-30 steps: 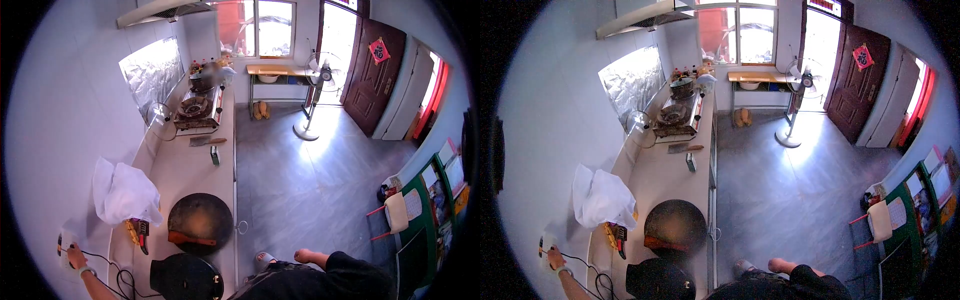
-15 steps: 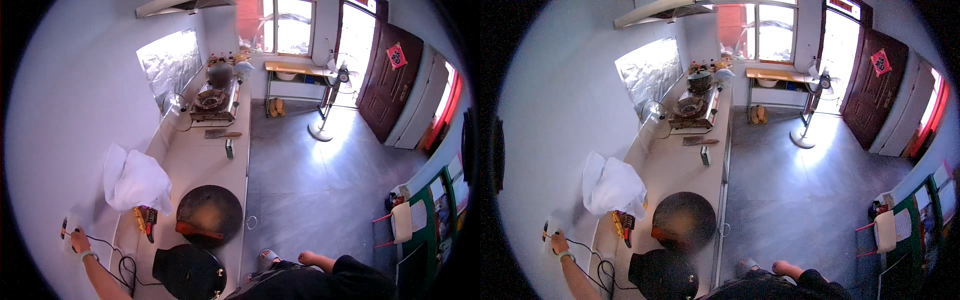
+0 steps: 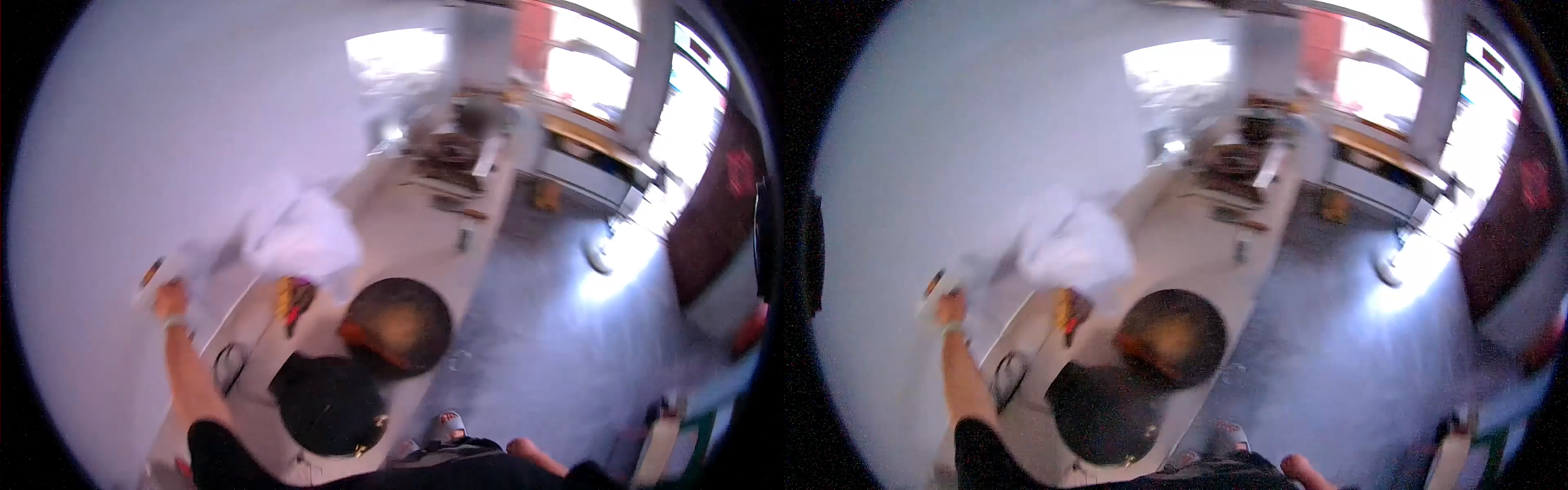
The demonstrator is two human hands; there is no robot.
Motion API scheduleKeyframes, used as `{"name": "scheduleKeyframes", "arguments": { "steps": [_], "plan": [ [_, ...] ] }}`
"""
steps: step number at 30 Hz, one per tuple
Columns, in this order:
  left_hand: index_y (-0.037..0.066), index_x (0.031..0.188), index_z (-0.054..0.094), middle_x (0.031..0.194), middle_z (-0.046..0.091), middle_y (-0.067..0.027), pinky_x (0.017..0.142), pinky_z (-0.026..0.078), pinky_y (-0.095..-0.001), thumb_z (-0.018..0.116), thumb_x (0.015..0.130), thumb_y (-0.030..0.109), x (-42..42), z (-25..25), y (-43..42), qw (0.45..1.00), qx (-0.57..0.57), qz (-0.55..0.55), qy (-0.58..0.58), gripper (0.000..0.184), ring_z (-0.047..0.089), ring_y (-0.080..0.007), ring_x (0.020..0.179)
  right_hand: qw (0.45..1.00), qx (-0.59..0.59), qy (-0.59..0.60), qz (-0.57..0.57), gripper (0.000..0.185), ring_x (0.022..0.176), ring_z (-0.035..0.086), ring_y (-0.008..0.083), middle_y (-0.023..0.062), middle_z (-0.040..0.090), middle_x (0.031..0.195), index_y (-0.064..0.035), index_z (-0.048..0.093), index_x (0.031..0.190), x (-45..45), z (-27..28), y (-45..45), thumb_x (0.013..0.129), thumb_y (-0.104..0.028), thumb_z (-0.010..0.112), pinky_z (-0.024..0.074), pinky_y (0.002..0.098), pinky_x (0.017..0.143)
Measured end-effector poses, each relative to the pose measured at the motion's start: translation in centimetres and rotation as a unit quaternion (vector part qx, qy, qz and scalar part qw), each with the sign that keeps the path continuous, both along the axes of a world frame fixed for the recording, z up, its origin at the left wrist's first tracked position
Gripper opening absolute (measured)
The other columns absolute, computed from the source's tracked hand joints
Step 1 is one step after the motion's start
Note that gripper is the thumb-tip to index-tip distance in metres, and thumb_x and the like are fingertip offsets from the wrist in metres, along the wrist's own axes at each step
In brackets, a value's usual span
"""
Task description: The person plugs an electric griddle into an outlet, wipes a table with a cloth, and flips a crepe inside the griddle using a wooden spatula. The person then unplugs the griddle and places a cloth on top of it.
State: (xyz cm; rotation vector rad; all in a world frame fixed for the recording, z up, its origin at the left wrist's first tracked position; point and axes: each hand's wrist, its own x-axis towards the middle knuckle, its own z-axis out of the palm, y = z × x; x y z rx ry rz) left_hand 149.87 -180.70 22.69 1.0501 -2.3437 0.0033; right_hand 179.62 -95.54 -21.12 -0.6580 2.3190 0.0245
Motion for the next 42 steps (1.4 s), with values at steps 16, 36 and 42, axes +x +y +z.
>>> {"name": "scheduleKeyframes", "arguments": {
  "steps": [16, 36, 42],
  "plan": [
    [0.0, 0.083, 0.066, 0.084, 0.064, -0.0205, 0.073, 0.049, -0.0438, 0.055, 0.077, 0.044, 4.6, 1.5, 7.9, 0.99, 0.128, 0.003, 0.063, 0.045, 0.062, -0.0359, 0.083, 0.965, -0.125, -0.045, -0.224, 0.029, 0.088, 0.062, 0.0239, 0.0071, 0.067, 0.089, -0.0176, 0.066, 0.1, -15.5, 3.2, -6.1, 0.079, -0.034, 0.054, 0.048, 0.0378, 0.076],
    [-0.002, 0.112, 0.045, 0.092, 0.058, -0.0105, 0.063, 0.053, -0.0277, 0.057, 0.087, 0.035, 7.5, 12.3, 10.2, 0.774, 0.44, -0.307, 0.337, 0.047, 0.062, -0.0189, 0.074, 0.978, -0.101, -0.043, -0.175, 0.027, 0.079, 0.064, 0.024, 0.0092, 0.066, 0.081, -0.0143, 0.065, 0.101, -8.6, -0.1, -1.9, 0.077, -0.025, 0.057, 0.0482, 0.0373, 0.067],
    [-0.003, 0.108, 0.048, 0.086, 0.059, -0.0116, 0.069, 0.051, -0.0285, 0.055, 0.086, 0.036, 7.6, 10.9, 11.5, 0.841, 0.368, -0.328, 0.224, 0.045, 0.062, -0.0179, 0.075, 0.94, -0.22, -0.091, -0.244, 0.026, 0.077, 0.064, 0.0249, 0.0111, 0.066, 0.08, -0.014, 0.064, 0.101, -4.3, -4.4, 2.8, 0.077, -0.019, 0.057, 0.0488, 0.0369, 0.065]
  ]
}}
